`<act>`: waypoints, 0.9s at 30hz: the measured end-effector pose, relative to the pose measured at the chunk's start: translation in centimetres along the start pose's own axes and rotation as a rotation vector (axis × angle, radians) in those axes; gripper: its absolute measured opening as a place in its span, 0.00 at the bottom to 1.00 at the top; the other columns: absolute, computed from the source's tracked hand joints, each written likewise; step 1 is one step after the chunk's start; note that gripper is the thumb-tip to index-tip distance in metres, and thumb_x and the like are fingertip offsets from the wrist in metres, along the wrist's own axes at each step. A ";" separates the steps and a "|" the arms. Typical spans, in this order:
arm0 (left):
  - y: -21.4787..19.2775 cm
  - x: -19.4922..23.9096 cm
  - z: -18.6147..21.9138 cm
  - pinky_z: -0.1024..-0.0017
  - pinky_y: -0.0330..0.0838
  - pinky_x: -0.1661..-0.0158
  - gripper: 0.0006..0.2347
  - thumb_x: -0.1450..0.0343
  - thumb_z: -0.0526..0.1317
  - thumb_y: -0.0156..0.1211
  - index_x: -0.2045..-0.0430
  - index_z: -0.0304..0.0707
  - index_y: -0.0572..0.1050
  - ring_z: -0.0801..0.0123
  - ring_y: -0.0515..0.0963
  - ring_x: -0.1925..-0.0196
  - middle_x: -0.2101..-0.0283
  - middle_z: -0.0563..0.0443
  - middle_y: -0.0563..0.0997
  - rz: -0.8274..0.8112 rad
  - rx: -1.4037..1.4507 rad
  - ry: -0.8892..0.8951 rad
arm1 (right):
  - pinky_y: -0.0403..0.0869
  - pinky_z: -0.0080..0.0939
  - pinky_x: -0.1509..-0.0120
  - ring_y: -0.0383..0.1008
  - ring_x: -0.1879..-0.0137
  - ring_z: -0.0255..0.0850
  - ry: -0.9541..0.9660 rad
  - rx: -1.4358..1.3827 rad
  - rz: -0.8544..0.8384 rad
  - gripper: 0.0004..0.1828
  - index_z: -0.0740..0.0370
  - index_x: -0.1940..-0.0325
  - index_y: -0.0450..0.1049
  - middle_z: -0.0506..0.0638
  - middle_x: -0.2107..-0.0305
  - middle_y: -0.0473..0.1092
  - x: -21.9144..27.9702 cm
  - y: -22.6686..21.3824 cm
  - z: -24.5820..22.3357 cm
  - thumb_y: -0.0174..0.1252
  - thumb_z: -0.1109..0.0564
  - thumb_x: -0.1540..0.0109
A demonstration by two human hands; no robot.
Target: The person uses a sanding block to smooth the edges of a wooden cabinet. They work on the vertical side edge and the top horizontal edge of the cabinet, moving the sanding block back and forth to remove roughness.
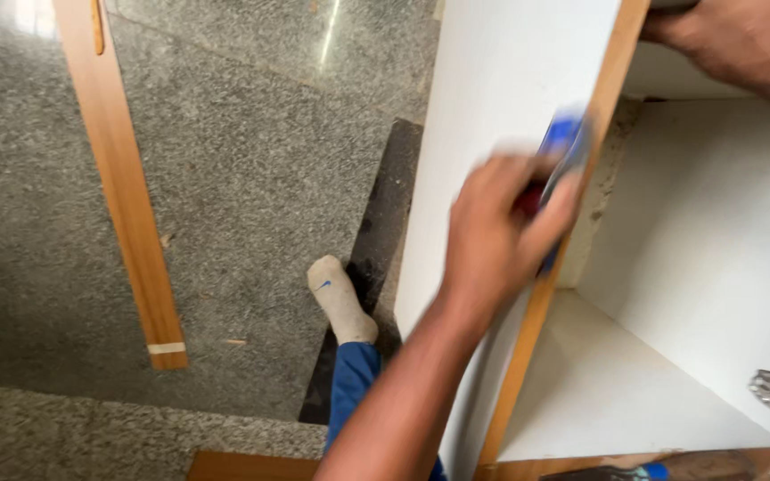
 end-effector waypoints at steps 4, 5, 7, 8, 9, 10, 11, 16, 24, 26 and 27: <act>-3.3 11.1 2.5 0.68 0.75 0.62 0.10 0.32 0.35 0.69 0.59 0.34 0.80 0.61 0.79 0.63 0.63 0.45 0.81 -0.063 -0.042 -0.150 | 0.77 0.43 0.73 0.77 0.74 0.43 -0.005 -0.007 -0.025 0.33 0.59 0.50 0.81 0.55 0.76 0.76 0.2 0.2 0.4 0.60 0.27 0.35; -4.1 12.1 3.5 0.67 0.77 0.59 0.10 0.33 0.35 0.68 0.61 0.33 0.79 0.59 0.81 0.59 0.59 0.43 0.83 -0.040 -0.034 -0.115 | 0.77 0.43 0.73 0.77 0.74 0.43 -0.004 -0.008 -0.029 0.33 0.59 0.51 0.81 0.55 0.76 0.76 0.4 0.2 0.5 0.60 0.27 0.35; -3.6 10.0 3.3 0.67 0.76 0.59 0.11 0.32 0.35 0.69 0.57 0.33 0.80 0.60 0.80 0.61 0.62 0.45 0.82 -0.044 -0.049 -0.109 | 0.77 0.43 0.73 0.77 0.75 0.43 -0.005 -0.008 -0.023 0.33 0.60 0.51 0.81 0.54 0.76 0.76 -0.1 0.2 0.6 0.60 0.27 0.35; -3.0 7.4 3.3 0.67 0.76 0.59 0.12 0.32 0.35 0.70 0.56 0.33 0.80 0.60 0.80 0.61 0.63 0.46 0.82 -0.040 -0.059 -0.099 | 0.77 0.42 0.73 0.77 0.75 0.43 -0.008 -0.007 -0.011 0.33 0.60 0.51 0.81 0.54 0.76 0.76 -0.6 0.2 0.7 0.60 0.27 0.35; -1.8 4.8 2.0 0.67 0.73 0.68 0.10 0.33 0.39 0.70 0.62 0.35 0.82 0.60 0.78 0.70 0.70 0.45 0.78 -0.077 -0.054 -0.286 | 0.76 0.42 0.72 0.77 0.75 0.43 -0.008 0.001 -0.011 0.33 0.60 0.51 0.81 0.54 0.76 0.76 -0.5 0.3 0.8 0.60 0.27 0.35; -0.7 0.9 1.7 0.65 0.73 0.61 0.08 0.28 0.43 0.67 0.69 0.37 0.80 0.61 0.78 0.66 0.70 0.47 0.80 -0.068 -0.179 -0.135 | 0.76 0.42 0.72 0.77 0.75 0.43 -0.003 -0.003 -0.010 0.34 0.60 0.51 0.81 0.54 0.76 0.76 -0.5 0.5 1.1 0.60 0.26 0.35; 0.6 -2.3 0.8 0.64 0.71 0.63 0.13 0.28 0.46 0.67 0.75 0.34 0.78 0.60 0.77 0.68 0.72 0.45 0.79 -0.112 -0.247 -0.144 | 0.76 0.42 0.72 0.77 0.75 0.43 -0.012 -0.006 -0.017 0.34 0.60 0.51 0.81 0.54 0.76 0.76 0.3 0.9 1.0 0.60 0.26 0.35; 1.1 -5.4 0.2 0.73 0.78 0.58 0.10 0.27 0.41 0.65 0.58 0.35 0.80 0.70 0.82 0.63 0.62 0.47 0.82 0.018 0.020 -0.049 | 0.77 0.40 0.74 0.77 0.75 0.41 -0.027 0.223 0.101 0.39 0.61 0.54 0.81 0.54 0.78 0.75 -0.6 -0.8 1.3 0.60 0.21 0.40; -5.3 15.6 -3.2 0.73 0.75 0.51 0.09 0.28 0.32 0.64 0.57 0.24 0.79 0.66 0.80 0.51 0.54 0.42 0.81 0.190 0.175 -0.461 | 0.70 0.50 0.54 0.71 0.57 0.46 -0.457 0.172 -0.024 0.30 0.60 0.47 0.77 0.56 0.63 0.72 6.0 -0.8 -7.0 0.57 0.36 0.41; -6.4 18.0 -3.9 0.74 0.75 0.52 0.09 0.28 0.32 0.63 0.57 0.23 0.79 0.68 0.79 0.52 0.53 0.43 0.81 0.230 0.197 -0.527 | 0.68 0.53 0.48 0.70 0.51 0.48 -0.606 0.161 -0.017 0.28 0.60 0.45 0.75 0.56 0.59 0.72 9.0 -0.9 -10.3 0.57 0.40 0.41; -6.7 18.7 -4.2 0.75 0.75 0.55 0.09 0.28 0.32 0.63 0.58 0.24 0.79 0.70 0.79 0.54 0.54 0.44 0.80 0.246 0.232 -0.591 | 0.67 0.55 0.45 0.69 0.48 0.48 -0.679 0.157 -0.020 0.28 0.60 0.44 0.75 0.57 0.57 0.71 10.3 -1.1 -11.6 0.56 0.42 0.42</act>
Point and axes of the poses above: each hand's wrist, its own x-axis away from the middle knuckle, its own y-axis out of the palm, z = x × y, the point moved 6 cm from there along -x, towards the middle knuckle
